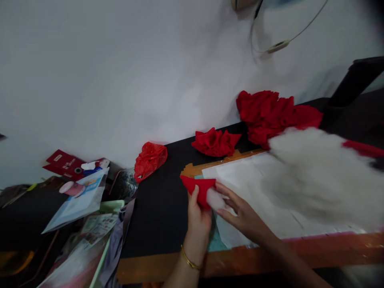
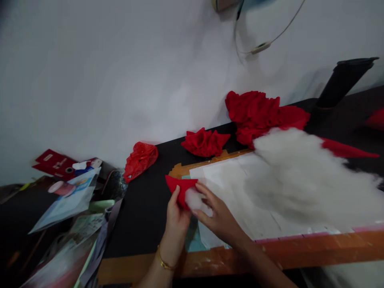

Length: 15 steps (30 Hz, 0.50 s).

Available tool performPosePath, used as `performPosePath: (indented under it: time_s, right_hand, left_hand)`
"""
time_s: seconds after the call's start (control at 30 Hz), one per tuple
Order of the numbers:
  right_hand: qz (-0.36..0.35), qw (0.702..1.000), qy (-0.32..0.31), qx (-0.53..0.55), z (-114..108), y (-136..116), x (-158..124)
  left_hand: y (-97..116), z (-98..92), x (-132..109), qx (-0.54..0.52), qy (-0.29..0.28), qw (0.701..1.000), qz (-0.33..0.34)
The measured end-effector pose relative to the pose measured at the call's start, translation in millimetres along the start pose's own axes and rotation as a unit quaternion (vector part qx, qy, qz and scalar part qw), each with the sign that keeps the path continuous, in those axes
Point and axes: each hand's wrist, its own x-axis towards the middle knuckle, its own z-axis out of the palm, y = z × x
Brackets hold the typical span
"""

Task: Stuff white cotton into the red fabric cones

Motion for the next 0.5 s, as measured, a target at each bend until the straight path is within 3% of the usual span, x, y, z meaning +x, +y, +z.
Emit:
performPosePath:
  time_s: [0.07, 0.13, 0.33, 0.5]
  right_hand:
    - [-0.080, 0.988, 0.084, -0.103, -5.6, -1.8, -10.0]
    - [-0.139, 0.968, 0.122, -0.170, -4.8, 0.1, -19.3]
    - [-0.235, 0.925, 0.067, -0.290, 11.3, 13.2, -14.8]
    - [-0.278, 0.919, -0.006, -0.279, 10.2, 14.7, -6.7]
  left_hand:
    - [7.2, 2.1, 3.0, -0.026, 0.006, 1.000, -0.007]
    - [7.8, 3.9, 1.2, -0.041, 0.002, 0.999, -0.017]
    - [-14.4, 1.5, -19.4, -0.003, -0.020, 0.999, -0.046]
    - [-16.7, -2.8, -31.4, 0.049, -0.110, 0.993, 0.006]
